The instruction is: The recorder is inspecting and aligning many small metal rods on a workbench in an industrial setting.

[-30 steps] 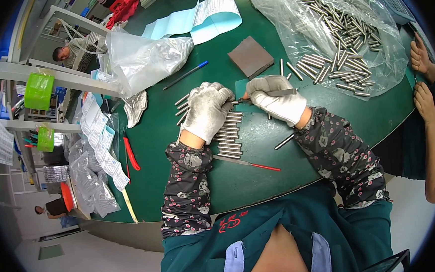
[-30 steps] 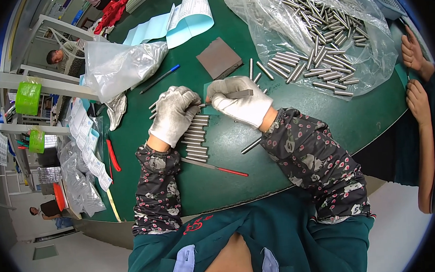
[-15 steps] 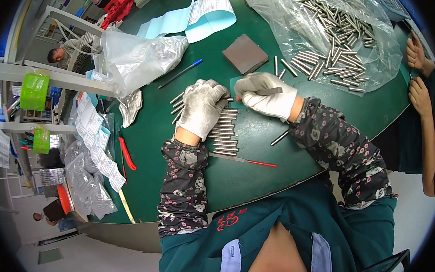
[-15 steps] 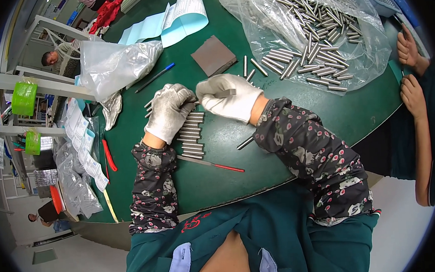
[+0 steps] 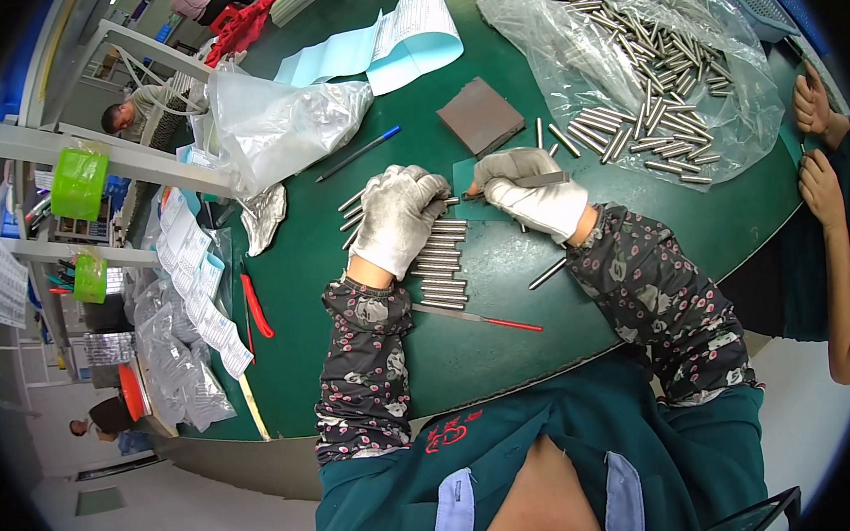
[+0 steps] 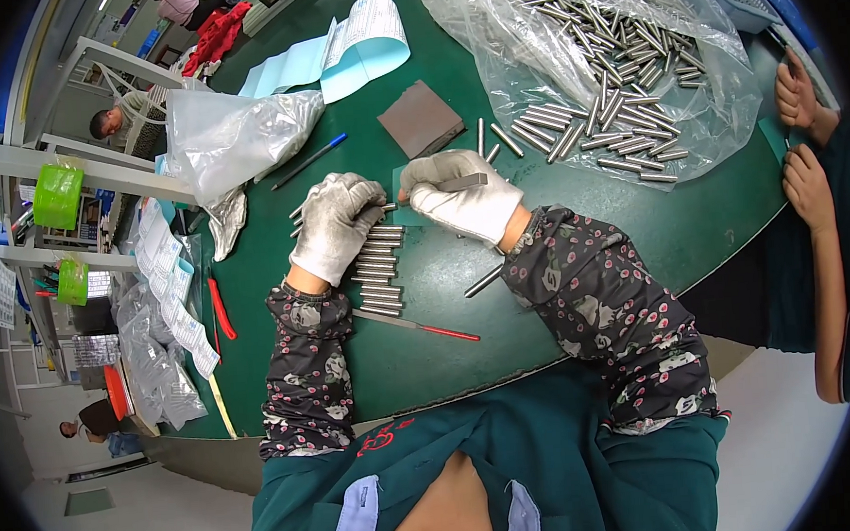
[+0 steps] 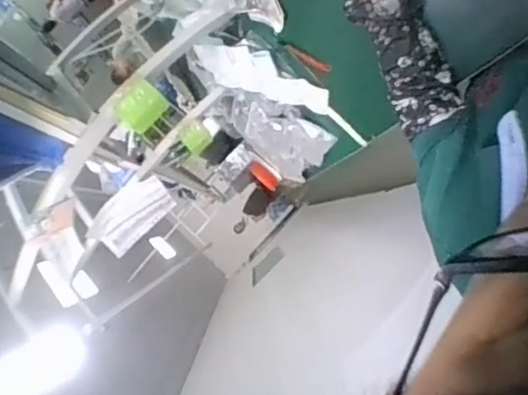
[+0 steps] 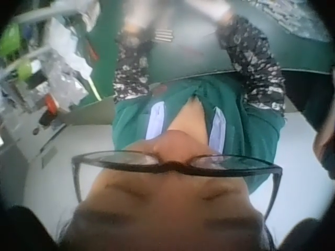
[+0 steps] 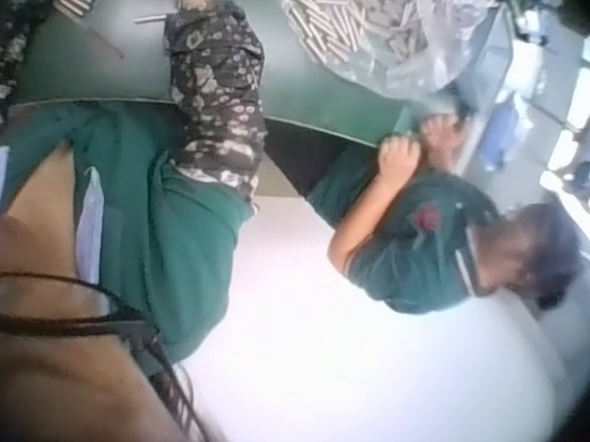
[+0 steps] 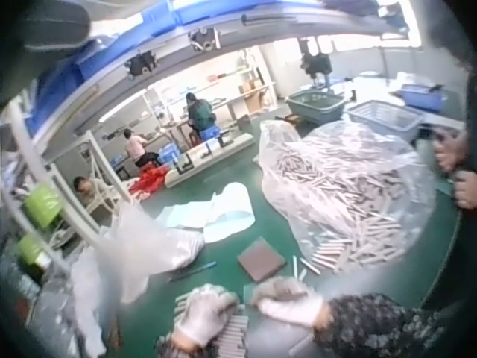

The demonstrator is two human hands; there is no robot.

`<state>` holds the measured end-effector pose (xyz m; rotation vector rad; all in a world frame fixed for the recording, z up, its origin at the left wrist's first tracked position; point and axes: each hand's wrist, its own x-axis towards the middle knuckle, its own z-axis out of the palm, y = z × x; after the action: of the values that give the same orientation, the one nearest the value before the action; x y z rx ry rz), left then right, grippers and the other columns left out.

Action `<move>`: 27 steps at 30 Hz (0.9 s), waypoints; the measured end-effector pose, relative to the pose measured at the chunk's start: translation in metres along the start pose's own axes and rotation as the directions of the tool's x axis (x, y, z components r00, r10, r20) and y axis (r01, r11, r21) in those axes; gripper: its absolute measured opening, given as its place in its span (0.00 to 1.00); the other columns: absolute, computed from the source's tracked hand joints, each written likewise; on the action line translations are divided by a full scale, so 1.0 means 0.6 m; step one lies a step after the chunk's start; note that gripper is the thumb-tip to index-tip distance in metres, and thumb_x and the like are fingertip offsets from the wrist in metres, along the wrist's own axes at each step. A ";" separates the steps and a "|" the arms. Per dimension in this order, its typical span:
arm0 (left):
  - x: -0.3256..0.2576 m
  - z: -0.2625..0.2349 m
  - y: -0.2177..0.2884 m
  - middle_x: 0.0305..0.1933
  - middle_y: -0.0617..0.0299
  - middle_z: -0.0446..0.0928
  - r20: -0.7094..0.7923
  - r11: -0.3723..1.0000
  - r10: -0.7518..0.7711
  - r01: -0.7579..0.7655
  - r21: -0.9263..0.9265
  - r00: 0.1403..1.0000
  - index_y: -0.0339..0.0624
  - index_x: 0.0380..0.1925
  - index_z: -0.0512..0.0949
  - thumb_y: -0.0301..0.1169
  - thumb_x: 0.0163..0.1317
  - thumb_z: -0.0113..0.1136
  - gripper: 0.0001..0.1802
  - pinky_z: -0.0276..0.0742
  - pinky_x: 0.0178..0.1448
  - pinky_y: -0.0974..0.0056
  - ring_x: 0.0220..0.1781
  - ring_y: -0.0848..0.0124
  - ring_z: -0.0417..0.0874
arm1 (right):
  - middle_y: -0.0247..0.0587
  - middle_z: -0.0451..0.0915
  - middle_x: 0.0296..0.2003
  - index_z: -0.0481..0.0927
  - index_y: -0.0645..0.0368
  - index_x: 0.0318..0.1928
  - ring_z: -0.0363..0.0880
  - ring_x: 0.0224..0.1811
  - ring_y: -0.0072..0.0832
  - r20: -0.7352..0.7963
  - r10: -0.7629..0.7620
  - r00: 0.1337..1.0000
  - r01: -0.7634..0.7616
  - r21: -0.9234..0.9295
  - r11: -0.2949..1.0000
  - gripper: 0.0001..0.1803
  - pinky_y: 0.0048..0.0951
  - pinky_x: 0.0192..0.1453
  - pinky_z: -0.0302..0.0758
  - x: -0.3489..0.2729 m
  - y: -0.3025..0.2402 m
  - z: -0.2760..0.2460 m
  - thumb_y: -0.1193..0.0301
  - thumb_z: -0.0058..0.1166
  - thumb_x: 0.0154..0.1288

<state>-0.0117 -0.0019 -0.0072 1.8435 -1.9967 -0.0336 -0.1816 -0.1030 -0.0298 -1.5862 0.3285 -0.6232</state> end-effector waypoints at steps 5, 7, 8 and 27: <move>0.001 -0.002 0.003 0.28 0.64 0.74 -0.030 1.000 0.022 -0.022 -0.014 0.999 0.46 0.26 0.76 0.25 0.41 0.61 0.09 0.68 0.39 0.61 0.35 0.63 0.74 | 0.32 0.75 0.23 0.77 0.63 0.31 0.70 0.26 0.15 -0.002 -0.034 0.999 0.034 -0.092 0.995 0.07 0.17 0.31 0.69 0.003 -0.004 0.003 0.76 0.44 0.55; 0.002 -0.003 0.004 0.26 0.62 0.74 -0.061 0.999 0.049 -0.050 -0.019 0.997 0.44 0.25 0.76 0.23 0.39 0.62 0.10 0.68 0.37 0.61 0.32 0.62 0.74 | 0.32 0.75 0.24 0.77 0.63 0.30 0.70 0.26 0.14 -0.005 0.004 1.000 -0.004 -0.055 0.998 0.07 0.17 0.32 0.69 0.002 -0.004 0.003 0.76 0.44 0.56; 0.002 -0.003 0.004 0.26 0.62 0.74 -0.054 0.999 0.049 -0.050 -0.013 0.997 0.44 0.26 0.76 0.23 0.40 0.62 0.10 0.68 0.37 0.61 0.32 0.62 0.74 | 0.32 0.75 0.24 0.77 0.63 0.30 0.71 0.27 0.14 -0.007 0.042 0.999 -0.042 -0.019 0.999 0.07 0.16 0.32 0.69 0.002 -0.003 0.004 0.76 0.45 0.56; 0.002 -0.003 -0.001 0.29 0.65 0.74 0.011 1.000 0.006 -0.006 0.005 1.000 0.49 0.26 0.77 0.29 0.42 0.60 0.08 0.67 0.41 0.61 0.36 0.64 0.74 | 0.33 0.75 0.24 0.76 0.65 0.31 0.71 0.28 0.15 0.021 0.034 0.999 -0.034 0.001 0.999 0.08 0.17 0.33 0.69 0.003 -0.010 0.004 0.77 0.43 0.56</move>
<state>-0.0107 -0.0023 -0.0054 1.8437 -2.0120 -0.0378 -0.1795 -0.1014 -0.0235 -1.5815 0.3390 -0.5803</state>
